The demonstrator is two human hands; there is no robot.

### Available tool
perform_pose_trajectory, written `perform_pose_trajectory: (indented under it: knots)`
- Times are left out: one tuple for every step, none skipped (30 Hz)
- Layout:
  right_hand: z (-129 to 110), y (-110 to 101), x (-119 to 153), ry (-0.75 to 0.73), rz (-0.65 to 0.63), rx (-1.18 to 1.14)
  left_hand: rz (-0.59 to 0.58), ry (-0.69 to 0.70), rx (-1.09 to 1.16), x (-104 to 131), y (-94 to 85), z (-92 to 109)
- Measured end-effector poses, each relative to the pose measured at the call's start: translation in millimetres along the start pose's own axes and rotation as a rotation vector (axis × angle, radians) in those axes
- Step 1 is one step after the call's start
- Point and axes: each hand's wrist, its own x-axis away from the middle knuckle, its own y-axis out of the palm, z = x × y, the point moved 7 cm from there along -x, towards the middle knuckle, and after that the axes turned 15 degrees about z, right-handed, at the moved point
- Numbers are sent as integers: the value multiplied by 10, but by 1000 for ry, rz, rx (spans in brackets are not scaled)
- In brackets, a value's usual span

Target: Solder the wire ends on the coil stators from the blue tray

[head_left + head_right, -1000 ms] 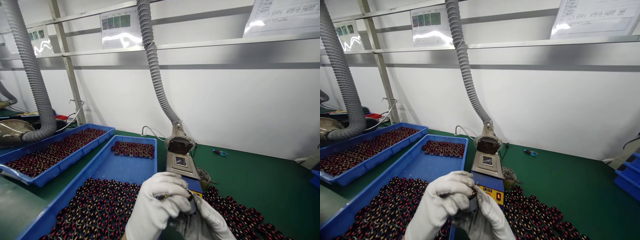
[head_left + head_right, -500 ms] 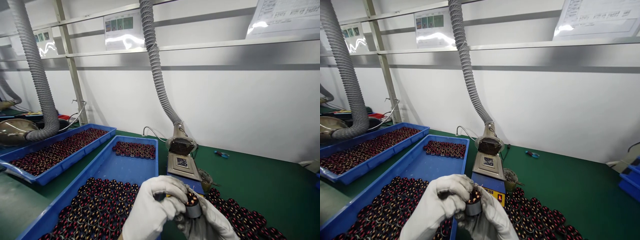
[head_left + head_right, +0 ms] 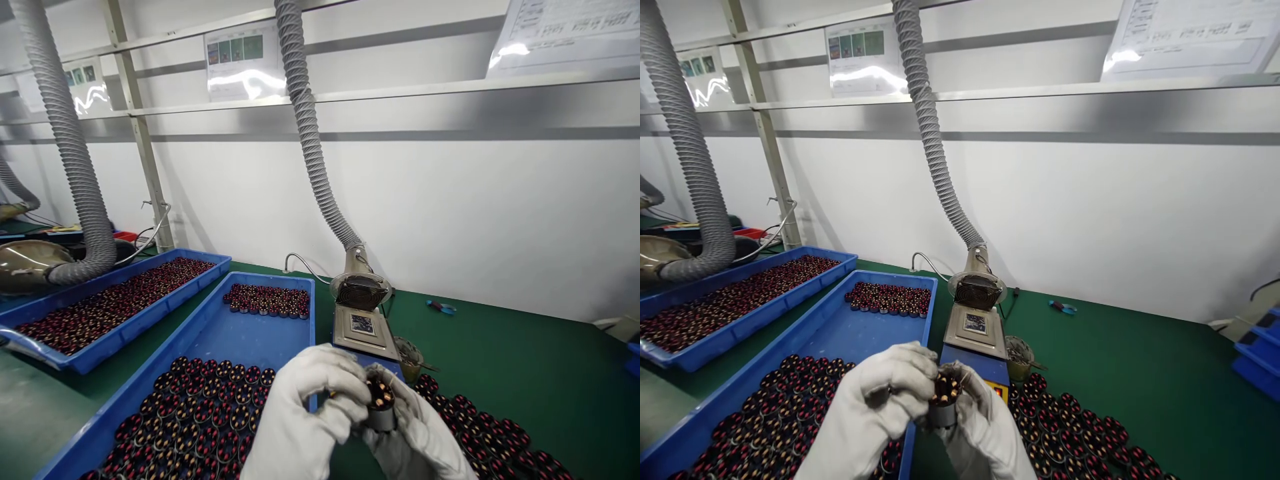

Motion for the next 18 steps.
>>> perform_pose_trajectory:
  knots:
    - [-25,-12,-11,-75,48,25,15,33,19,9,-41,16]
    - [-54,-24,-9,-159,98,53,31,59,43,13,-87,27]
    - [-88,-31,8,-257,144,82,46,65,59,9,-129,21]
    - [-130,-31,45,-374,184,111,55,39,69,-2,-157,-12]
    - [-179,-23,103,-512,217,148,51,-18,79,-15,-158,-69]
    - [-231,0,182,-671,242,210,19,-101,87,-23,-121,-148]
    - [-270,36,271,-831,259,290,-27,-194,85,-20,-56,-241]
    - [-284,83,352,-964,264,380,-64,-276,80,-12,16,-332]
    - [-277,130,410,-1055,261,465,-80,-328,83,-6,81,-409]
    - [-259,169,443,-1108,255,532,-50,-345,102,-13,118,-465]
    - [-241,197,461,-1136,249,567,8,-339,151,-26,131,-505]
    - [-235,208,474,-1155,255,568,71,-321,240,-39,129,-525]
    - [-243,207,489,-1181,274,548,125,-299,345,-49,113,-534]
    - [-261,201,511,-1220,304,530,169,-263,450,-59,83,-519]
    - [-282,189,533,-1259,341,518,204,-229,516,-67,42,-495]
    - [-300,173,548,-1285,377,514,230,-212,543,-73,2,-470]
    - [-310,159,551,-1292,398,523,236,-223,538,-77,-21,-449]
    - [-312,149,545,-1286,406,543,200,-280,501,-75,-4,-449]
